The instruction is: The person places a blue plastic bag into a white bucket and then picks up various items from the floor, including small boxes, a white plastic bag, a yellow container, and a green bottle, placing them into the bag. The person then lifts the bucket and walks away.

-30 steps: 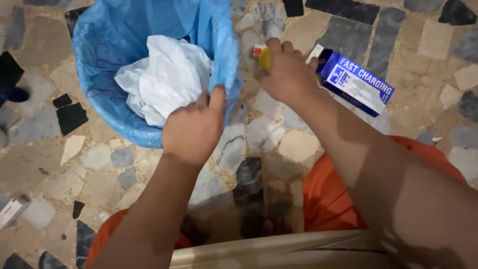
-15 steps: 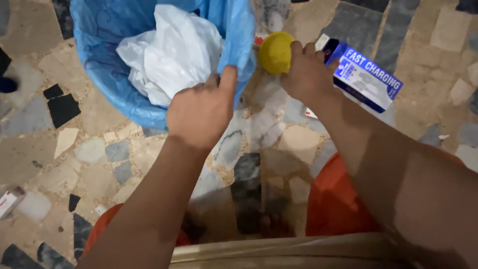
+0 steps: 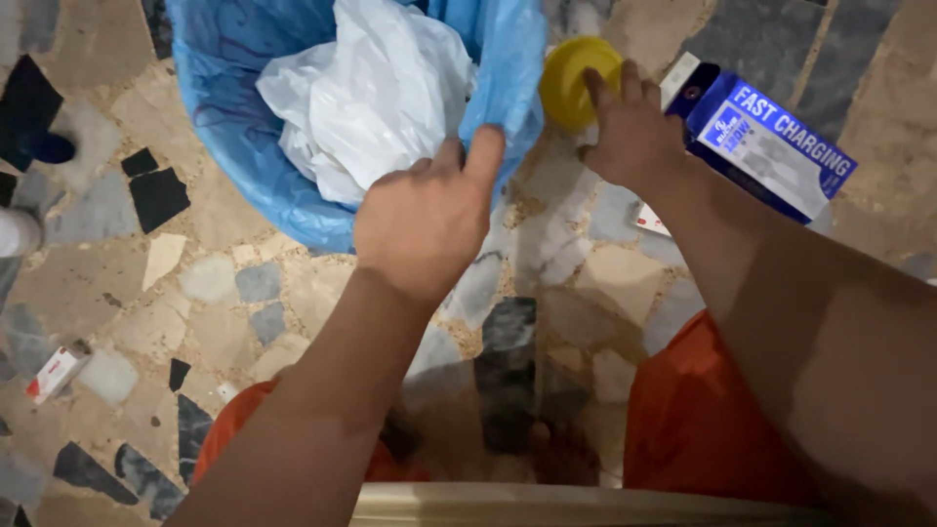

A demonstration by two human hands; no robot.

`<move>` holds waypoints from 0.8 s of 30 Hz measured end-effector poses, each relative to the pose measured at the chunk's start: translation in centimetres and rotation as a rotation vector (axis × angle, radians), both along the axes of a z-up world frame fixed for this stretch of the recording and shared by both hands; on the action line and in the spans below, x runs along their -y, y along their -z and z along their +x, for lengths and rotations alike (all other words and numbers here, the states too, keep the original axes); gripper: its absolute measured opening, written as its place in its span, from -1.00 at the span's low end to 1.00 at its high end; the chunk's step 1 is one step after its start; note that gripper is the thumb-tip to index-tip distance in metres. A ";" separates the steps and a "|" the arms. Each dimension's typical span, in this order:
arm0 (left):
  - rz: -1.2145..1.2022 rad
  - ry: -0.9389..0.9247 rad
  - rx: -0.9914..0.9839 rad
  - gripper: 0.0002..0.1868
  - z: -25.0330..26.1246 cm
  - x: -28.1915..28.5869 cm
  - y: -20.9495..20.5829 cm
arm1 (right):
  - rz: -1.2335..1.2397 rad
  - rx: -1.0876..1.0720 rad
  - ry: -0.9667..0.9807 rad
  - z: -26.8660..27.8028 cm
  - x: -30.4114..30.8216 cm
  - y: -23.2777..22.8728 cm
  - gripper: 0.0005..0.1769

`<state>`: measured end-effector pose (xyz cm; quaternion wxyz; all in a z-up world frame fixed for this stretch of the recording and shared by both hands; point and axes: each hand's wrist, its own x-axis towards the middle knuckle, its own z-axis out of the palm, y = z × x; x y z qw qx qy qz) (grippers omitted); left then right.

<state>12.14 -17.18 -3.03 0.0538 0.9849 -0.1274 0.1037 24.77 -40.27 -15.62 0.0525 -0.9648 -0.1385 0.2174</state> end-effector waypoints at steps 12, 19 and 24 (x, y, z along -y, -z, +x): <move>-0.017 0.011 -0.005 -0.69 0.2 -0.2 0.1 | 0.016 0.030 0.050 -0.3 -2.4 0.6 0.25; -0.016 0.004 -0.056 -0.70 0.0 -0.4 0.4 | -0.024 -0.109 0.059 -2.0 -2.0 0.1 0.02; -0.028 0.000 -0.053 -0.73 0.2 -0.2 0.0 | 0.293 0.101 0.305 0.1 -1.9 -2.8 -0.09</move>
